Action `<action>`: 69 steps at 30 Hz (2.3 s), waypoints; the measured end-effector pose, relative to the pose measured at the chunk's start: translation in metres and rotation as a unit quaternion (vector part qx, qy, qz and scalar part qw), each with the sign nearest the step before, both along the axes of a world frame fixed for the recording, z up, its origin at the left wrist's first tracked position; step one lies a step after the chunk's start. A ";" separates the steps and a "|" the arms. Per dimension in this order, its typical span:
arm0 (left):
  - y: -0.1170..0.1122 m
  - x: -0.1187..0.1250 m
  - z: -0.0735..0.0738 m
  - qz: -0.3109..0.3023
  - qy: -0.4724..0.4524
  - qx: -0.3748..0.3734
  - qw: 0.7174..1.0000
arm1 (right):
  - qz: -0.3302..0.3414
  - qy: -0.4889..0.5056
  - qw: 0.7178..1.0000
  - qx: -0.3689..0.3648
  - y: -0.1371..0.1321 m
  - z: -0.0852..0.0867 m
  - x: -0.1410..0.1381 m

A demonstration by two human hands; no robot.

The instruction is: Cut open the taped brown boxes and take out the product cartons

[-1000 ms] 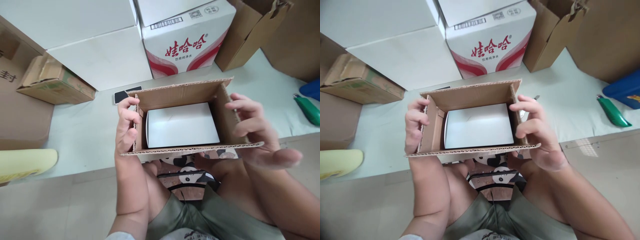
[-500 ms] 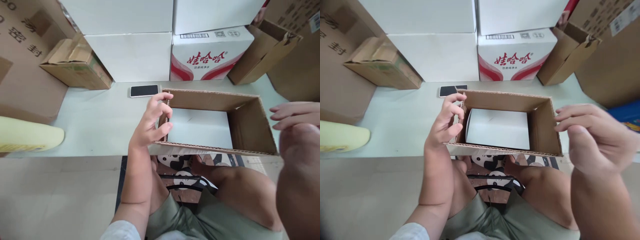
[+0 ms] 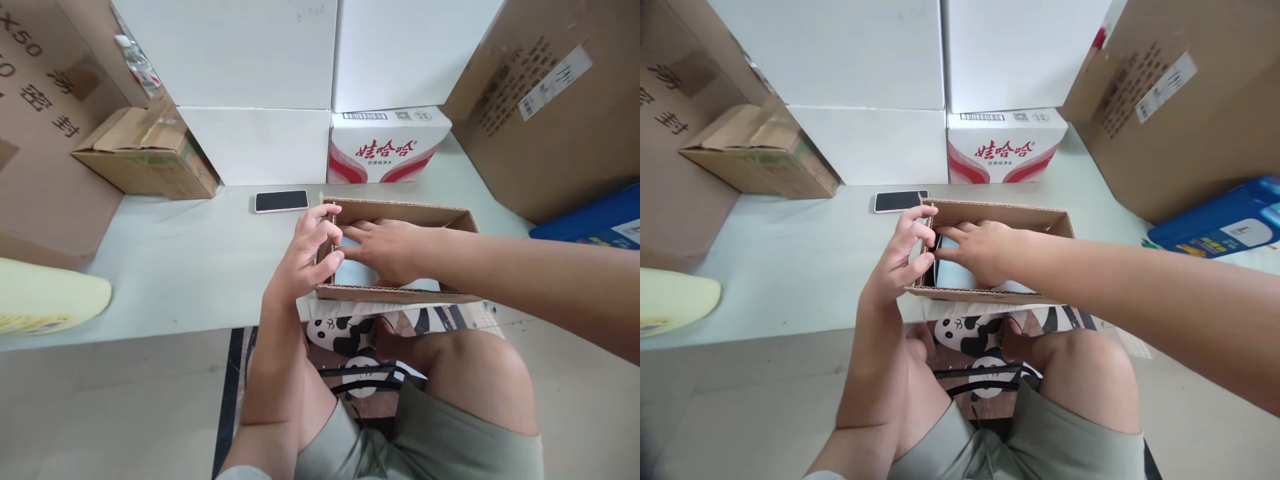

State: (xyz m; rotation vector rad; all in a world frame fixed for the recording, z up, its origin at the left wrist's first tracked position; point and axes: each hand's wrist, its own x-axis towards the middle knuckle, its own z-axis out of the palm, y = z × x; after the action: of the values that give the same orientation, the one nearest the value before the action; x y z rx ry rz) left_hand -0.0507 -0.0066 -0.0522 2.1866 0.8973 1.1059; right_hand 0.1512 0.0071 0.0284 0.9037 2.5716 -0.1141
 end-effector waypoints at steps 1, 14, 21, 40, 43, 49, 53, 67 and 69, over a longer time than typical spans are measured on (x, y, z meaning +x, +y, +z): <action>0.000 0.000 -0.001 -0.001 -0.002 0.005 1.000 | 0.011 -0.022 1.000 0.002 -0.001 -0.001 -0.002; 0.010 0.011 -0.015 0.019 -0.060 0.053 0.997 | 0.094 0.068 0.993 0.018 0.004 -0.018 0.013; 0.016 0.016 -0.024 -0.012 -0.089 0.039 0.995 | 0.116 0.064 0.990 0.052 0.002 -0.016 0.006; 0.014 0.023 -0.022 -0.007 -0.113 0.049 0.992 | 0.108 0.117 0.972 0.170 -0.033 0.039 0.057; 0.014 0.020 -0.022 -0.004 -0.117 0.052 0.992 | 0.089 0.128 0.973 0.169 -0.035 0.037 0.063; 0.015 0.020 -0.025 0.011 -0.119 0.019 0.993 | 0.046 0.166 0.973 0.152 -0.037 0.028 0.066; 0.016 0.023 -0.026 0.019 -0.115 0.022 0.993 | 0.007 0.182 0.975 0.126 -0.035 0.026 0.064; 0.017 0.025 -0.024 -0.007 -0.120 0.015 0.993 | 0.004 0.159 0.986 0.056 -0.022 0.043 0.066; 0.017 0.026 -0.026 -0.007 -0.127 0.027 0.991 | -0.021 0.162 0.986 0.047 -0.024 0.043 0.064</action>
State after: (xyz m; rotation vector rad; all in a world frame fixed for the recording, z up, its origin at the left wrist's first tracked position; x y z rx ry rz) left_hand -0.0250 0.0108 -0.0781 2.0316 0.7453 1.3791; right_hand 0.2153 -0.0169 0.0712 1.0481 2.8781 -0.1649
